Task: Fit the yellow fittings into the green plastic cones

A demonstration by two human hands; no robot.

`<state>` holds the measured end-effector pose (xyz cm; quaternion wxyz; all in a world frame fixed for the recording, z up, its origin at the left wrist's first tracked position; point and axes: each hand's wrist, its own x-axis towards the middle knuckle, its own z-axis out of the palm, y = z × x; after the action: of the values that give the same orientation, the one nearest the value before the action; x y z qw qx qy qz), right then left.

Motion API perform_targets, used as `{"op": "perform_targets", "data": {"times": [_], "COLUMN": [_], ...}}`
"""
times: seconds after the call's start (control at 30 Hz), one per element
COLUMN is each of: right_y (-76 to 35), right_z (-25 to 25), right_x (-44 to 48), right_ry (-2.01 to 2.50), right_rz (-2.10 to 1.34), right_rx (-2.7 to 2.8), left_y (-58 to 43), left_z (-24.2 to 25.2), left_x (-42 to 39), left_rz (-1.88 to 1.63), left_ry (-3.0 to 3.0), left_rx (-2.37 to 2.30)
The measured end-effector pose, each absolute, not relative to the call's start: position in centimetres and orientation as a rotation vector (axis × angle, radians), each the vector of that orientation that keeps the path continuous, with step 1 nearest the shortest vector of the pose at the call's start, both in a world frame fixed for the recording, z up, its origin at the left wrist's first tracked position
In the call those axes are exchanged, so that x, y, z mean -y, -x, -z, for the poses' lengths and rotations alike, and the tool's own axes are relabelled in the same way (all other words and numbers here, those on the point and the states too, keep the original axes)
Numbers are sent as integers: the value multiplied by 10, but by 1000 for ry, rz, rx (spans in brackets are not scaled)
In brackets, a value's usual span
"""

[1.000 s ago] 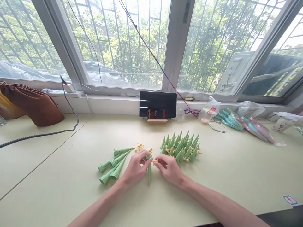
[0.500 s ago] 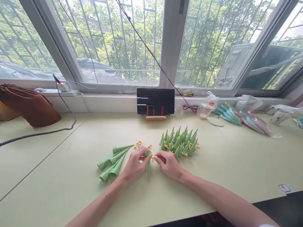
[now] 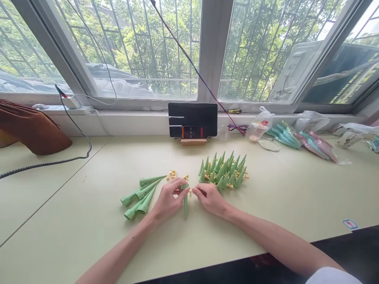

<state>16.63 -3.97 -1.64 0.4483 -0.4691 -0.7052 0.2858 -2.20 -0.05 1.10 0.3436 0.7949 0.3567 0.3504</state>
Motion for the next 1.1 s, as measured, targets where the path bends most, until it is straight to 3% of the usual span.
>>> {"op": "perform_targets", "data": {"times": [1.1], "right_y": [-165], "right_z": [15], "right_x": [40], "right_ry": [1168], "right_rz": [-743], "right_rx": [1724], "left_y": [22], "left_z": [-8], "left_x": [-2], "left_rz": [-898], "left_ry": [-2061], "left_rx": [-940]}}
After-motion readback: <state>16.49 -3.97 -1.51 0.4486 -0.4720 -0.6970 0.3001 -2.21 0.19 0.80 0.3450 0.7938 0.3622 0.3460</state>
